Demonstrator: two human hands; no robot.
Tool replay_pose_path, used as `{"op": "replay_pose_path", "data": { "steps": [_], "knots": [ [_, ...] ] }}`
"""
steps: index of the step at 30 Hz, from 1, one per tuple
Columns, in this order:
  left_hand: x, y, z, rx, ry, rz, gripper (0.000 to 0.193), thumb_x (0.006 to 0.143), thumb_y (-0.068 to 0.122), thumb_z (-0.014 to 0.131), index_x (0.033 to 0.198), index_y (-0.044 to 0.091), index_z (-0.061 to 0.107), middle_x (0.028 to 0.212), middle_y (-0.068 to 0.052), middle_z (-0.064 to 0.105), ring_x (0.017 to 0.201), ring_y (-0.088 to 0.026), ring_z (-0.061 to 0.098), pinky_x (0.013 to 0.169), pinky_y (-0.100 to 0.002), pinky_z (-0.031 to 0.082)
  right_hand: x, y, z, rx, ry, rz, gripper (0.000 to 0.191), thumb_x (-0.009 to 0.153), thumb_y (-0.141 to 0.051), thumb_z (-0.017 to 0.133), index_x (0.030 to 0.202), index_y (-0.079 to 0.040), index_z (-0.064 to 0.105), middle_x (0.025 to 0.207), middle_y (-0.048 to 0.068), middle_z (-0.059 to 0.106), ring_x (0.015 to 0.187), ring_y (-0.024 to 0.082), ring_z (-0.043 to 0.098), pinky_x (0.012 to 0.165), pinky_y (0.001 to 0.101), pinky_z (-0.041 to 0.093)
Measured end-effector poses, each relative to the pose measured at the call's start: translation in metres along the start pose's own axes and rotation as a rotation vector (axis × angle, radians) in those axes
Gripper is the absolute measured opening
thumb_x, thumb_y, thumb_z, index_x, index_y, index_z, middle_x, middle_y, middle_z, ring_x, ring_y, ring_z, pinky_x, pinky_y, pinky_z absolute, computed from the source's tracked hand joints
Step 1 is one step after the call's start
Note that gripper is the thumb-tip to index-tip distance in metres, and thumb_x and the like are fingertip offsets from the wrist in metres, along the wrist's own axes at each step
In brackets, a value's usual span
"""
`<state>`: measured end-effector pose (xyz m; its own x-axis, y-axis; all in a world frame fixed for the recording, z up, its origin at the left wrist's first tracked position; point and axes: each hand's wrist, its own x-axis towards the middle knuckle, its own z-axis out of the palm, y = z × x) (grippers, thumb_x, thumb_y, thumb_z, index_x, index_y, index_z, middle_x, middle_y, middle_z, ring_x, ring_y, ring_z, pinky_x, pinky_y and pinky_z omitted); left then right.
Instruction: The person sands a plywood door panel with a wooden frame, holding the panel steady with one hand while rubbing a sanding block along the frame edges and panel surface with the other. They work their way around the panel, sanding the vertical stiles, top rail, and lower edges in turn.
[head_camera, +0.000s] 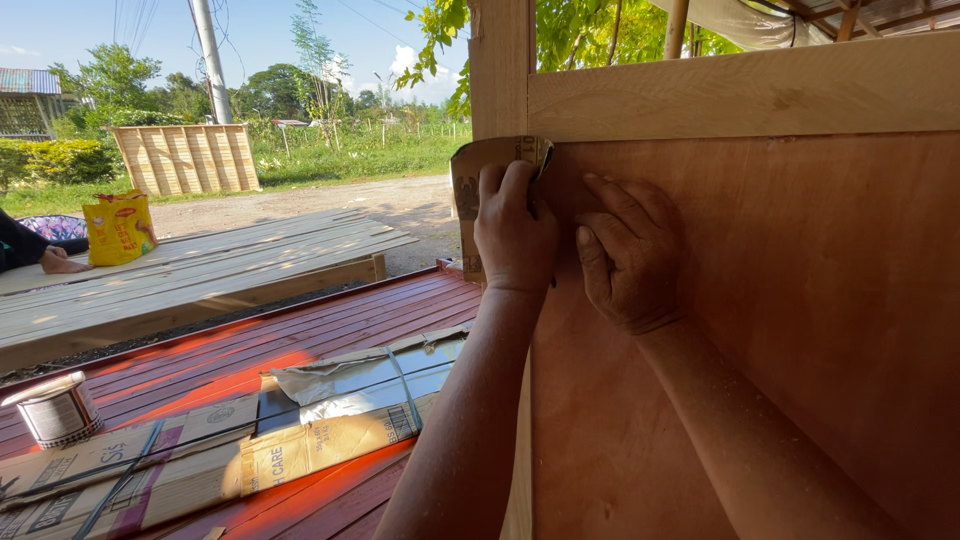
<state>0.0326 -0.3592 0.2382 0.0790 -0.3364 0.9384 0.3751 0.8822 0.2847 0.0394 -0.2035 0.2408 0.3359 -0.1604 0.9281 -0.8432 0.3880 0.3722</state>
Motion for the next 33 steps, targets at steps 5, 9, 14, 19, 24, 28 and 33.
{"op": "replay_pose_path", "data": {
  "steps": [5, 9, 14, 19, 24, 28, 33],
  "knots": [
    [-0.119, -0.006, -0.062, -0.056, -0.171, -0.004, 0.018, 0.091, 0.000, 0.058, 0.108, 0.006, 0.059, 0.120, -0.020, 0.059, 0.091, -0.045, 0.067, 0.067, -0.051, 0.056, -0.001, 0.001, 0.000, 0.003, 0.003, -0.019, 0.020, 0.104, -0.018, 0.063, 0.095, -0.002, 0.073, 0.126, 0.015, 0.072, 0.119, 0.034, 0.064, 0.110, 0.0486, 0.048],
    [-0.193, -0.011, -0.098, -0.043, -0.376, -0.090, 0.021, 0.084, -0.001, 0.061, 0.104, 0.007, 0.060, 0.114, -0.018, 0.060, 0.090, -0.045, 0.067, 0.066, -0.049, 0.056, 0.001, 0.001, 0.001, 0.005, 0.003, -0.026, 0.019, 0.102, -0.018, 0.064, 0.092, -0.004, 0.072, 0.123, 0.015, 0.073, 0.117, 0.034, 0.064, 0.107, 0.0489, 0.048],
    [-0.131, -0.025, -0.040, -0.046, -0.168, -0.071, 0.016, 0.089, 0.005, 0.064, 0.104, 0.008, 0.057, 0.108, -0.017, 0.059, 0.085, -0.045, 0.065, 0.064, -0.051, 0.052, 0.000, 0.003, 0.002, 0.004, 0.004, -0.045, 0.017, 0.100, -0.018, 0.067, 0.092, -0.004, 0.072, 0.123, 0.016, 0.073, 0.117, 0.035, 0.064, 0.107, 0.0490, 0.049],
    [-0.129, -0.027, -0.029, -0.008, -0.092, -0.046, 0.018, 0.089, 0.007, 0.064, 0.107, 0.010, 0.059, 0.110, -0.016, 0.059, 0.085, -0.044, 0.065, 0.063, -0.050, 0.053, -0.004, 0.006, 0.003, -0.019, -0.039, -0.053, 0.015, 0.100, -0.016, 0.067, 0.098, -0.003, 0.074, 0.128, 0.015, 0.072, 0.122, 0.034, 0.064, 0.110, 0.0486, 0.048],
    [-0.229, -0.023, -0.092, 0.036, -0.387, -0.129, 0.017, 0.088, 0.005, 0.062, 0.105, 0.010, 0.060, 0.118, -0.017, 0.060, 0.083, -0.042, 0.069, 0.060, -0.047, 0.057, -0.006, 0.005, 0.008, -0.055, -0.061, -0.075, 0.014, 0.102, -0.016, 0.068, 0.100, -0.005, 0.076, 0.130, 0.013, 0.073, 0.129, 0.032, 0.063, 0.114, 0.0485, 0.046],
    [-0.211, -0.032, -0.078, -0.044, -0.252, -0.096, 0.019, 0.086, 0.003, 0.063, 0.104, 0.008, 0.059, 0.116, -0.018, 0.060, 0.084, -0.044, 0.067, 0.061, -0.049, 0.055, -0.007, 0.008, 0.010, -0.066, -0.083, -0.083, 0.015, 0.103, -0.017, 0.068, 0.101, -0.005, 0.076, 0.130, 0.012, 0.073, 0.132, 0.031, 0.062, 0.116, 0.0487, 0.044],
    [-0.150, -0.045, -0.038, -0.088, -0.162, -0.023, 0.020, 0.086, 0.000, 0.060, 0.105, 0.008, 0.059, 0.113, -0.016, 0.060, 0.090, -0.042, 0.066, 0.067, -0.048, 0.054, -0.017, 0.006, 0.016, -0.071, -0.110, -0.063, 0.015, 0.104, -0.016, 0.067, 0.104, -0.005, 0.077, 0.133, 0.013, 0.072, 0.138, 0.032, 0.059, 0.121, 0.0493, 0.040]
  ]
}}
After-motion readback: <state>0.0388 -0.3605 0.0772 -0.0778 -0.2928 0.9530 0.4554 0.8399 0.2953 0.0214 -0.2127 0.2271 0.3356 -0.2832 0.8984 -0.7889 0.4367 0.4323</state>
